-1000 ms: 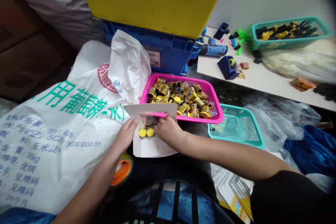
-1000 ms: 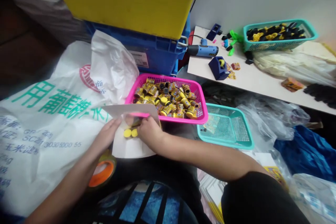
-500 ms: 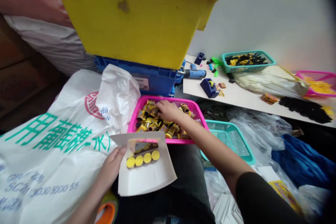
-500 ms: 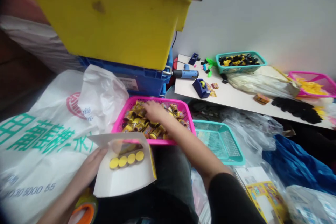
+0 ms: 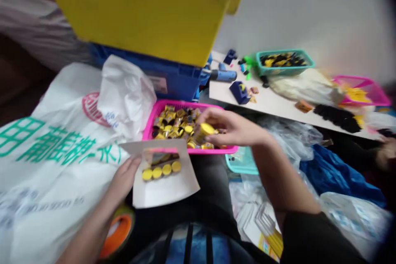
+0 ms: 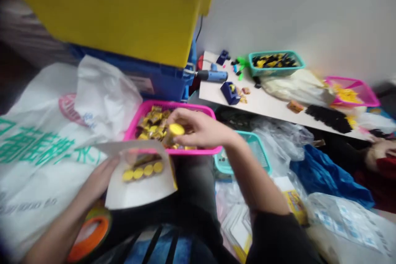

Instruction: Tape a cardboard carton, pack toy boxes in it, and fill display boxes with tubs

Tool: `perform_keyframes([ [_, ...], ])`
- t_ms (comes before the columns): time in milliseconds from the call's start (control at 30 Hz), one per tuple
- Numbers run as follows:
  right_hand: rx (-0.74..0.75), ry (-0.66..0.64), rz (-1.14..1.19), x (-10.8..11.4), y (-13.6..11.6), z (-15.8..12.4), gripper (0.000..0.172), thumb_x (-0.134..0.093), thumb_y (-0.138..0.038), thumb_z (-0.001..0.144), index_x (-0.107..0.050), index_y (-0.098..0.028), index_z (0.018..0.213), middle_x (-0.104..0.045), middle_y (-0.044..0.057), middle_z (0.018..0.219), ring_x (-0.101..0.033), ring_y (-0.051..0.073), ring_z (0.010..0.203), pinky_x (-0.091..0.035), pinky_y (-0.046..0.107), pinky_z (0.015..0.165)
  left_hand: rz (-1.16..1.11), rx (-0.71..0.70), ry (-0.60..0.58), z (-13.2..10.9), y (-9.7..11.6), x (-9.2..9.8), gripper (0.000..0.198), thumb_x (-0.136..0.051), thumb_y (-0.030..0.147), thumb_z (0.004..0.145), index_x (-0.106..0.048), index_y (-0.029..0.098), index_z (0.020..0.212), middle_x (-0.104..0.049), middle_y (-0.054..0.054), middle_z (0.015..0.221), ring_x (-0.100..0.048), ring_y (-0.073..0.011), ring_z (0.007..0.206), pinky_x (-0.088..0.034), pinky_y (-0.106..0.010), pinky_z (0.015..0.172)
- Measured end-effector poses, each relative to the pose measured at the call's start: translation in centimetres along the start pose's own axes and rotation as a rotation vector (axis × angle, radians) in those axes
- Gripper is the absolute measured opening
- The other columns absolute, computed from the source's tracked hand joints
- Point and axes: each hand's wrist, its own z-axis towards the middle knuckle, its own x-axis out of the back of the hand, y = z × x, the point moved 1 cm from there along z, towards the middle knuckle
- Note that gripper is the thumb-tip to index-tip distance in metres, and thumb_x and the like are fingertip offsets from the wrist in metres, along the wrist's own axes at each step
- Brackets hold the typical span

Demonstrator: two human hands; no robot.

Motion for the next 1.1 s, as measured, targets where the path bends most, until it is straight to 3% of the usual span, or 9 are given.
perform_keyframes([
  [167,0.027,-0.252,-0.451,-5.5,-3.6,-1.5,0.017,-0.058,-0.017,0.084,-0.061,-0.015,0.101,-0.060,0.008,0.104,-0.055,0.019,0.095,-0.044,0.032,0.083,-0.078,0.006,-0.038,-0.2,-0.3,-0.2,0.067,-0.050,0.074,0.068,-0.065,0.014,0.094,-0.069,-0.011,0.099,-0.063,-0.0270,0.094,-0.051,-0.036,0.085],
  [333,-0.104,-0.410,-0.909,-13.6,-0.5,2.0,0.026,-0.040,-0.008,0.090,-0.065,-0.007,0.098,-0.064,0.015,0.093,-0.052,0.027,0.098,-0.041,0.041,0.082,-0.098,-0.028,-0.047,-0.5,-0.6,0.0,0.065,-0.051,0.072,0.071,-0.066,0.014,0.096,-0.069,-0.011,0.099,-0.063,-0.0262,0.093,-0.049,-0.035,0.085],
  [467,-0.227,-0.368,-1.069,-15.6,1.3,3.0,0.028,-0.040,-0.009,0.090,-0.066,-0.004,0.100,-0.064,0.018,0.098,-0.053,0.028,0.101,-0.042,0.040,0.082,-0.085,-0.029,-0.049,-0.5,-0.7,0.2,0.063,-0.049,0.069,0.074,-0.066,0.015,0.101,-0.069,-0.011,0.102,-0.061,-0.0267,0.097,-0.048,-0.035,0.087],
  [633,-0.207,-0.198,-0.914,-12.1,-0.9,1.7,0.022,-0.046,-0.025,0.091,-0.065,-0.016,0.091,-0.065,0.009,0.093,-0.057,0.023,0.090,-0.043,0.034,0.072,-0.110,-0.020,-0.063,-0.2,-0.8,0.3,0.062,-0.051,0.070,0.072,-0.067,0.015,0.097,-0.070,-0.011,0.099,-0.062,-0.0274,0.097,-0.048,-0.035,0.089],
  [733,-0.581,0.078,-0.829,-7.1,0.9,2.1,0.032,-0.037,-0.034,0.093,-0.064,-0.018,0.085,-0.064,0.007,0.078,-0.059,0.020,0.073,-0.040,0.031,0.063,-0.125,0.001,-0.078,-0.1,-0.9,0.3,0.066,-0.051,0.072,0.071,-0.066,0.014,0.098,-0.070,-0.012,0.097,-0.063,-0.0271,0.093,-0.049,-0.035,0.086],
  [800,-0.725,0.193,-0.834,-4.0,4.5,3.0,0.032,-0.035,-0.029,0.094,-0.063,-0.015,0.096,-0.065,0.010,0.088,-0.061,0.023,0.083,-0.042,0.031,0.070,-0.120,0.020,-0.074,-0.1,-0.8,0.3,0.068,-0.051,0.074,0.070,-0.066,0.014,0.099,-0.070,-0.012,0.096,-0.064,-0.0270,0.090,-0.050,-0.035,0.083],
  [867,-0.613,0.141,-0.819,-2.0,9.0,4.4,0.033,-0.042,-0.019,0.090,-0.056,-0.012,0.120,-0.059,0.014,0.119,-0.054,0.025,0.109,-0.041,0.032,0.086,-0.107,0.047,-0.067,-0.1,-0.7,0.3,0.072,-0.050,0.075,0.068,-0.065,0.013,0.100,-0.070,-0.012,0.093,-0.064,-0.0267,0.086,-0.051,-0.035,0.081],
  [967,-0.540,-0.038,-0.767,-0.9,13.8,5.8,0.046,-0.053,-0.016,0.085,-0.048,-0.013,0.130,-0.054,0.014,0.127,-0.052,0.024,0.112,-0.039,0.030,0.091,-0.111,0.061,-0.075,-0.3,-0.6,0.2,0.074,-0.050,0.077,0.068,-0.064,0.013,0.102,-0.070,-0.011,0.091,-0.064,-0.0259,0.082,-0.052,-0.035,0.078],
  [1100,-0.541,0.032,-0.791,-0.7,13.1,5.1,0.035,-0.057,-0.023,0.079,-0.056,-0.008,0.110,-0.061,0.014,0.104,-0.056,0.021,0.095,-0.042,0.028,0.080,-0.133,0.028,-0.065,-0.4,-0.7,0.1,0.066,-0.050,0.071,0.072,-0.065,0.014,0.101,-0.070,-0.010,0.092,-0.064,-0.0261,0.088,-0.051,-0.035,0.082],
])
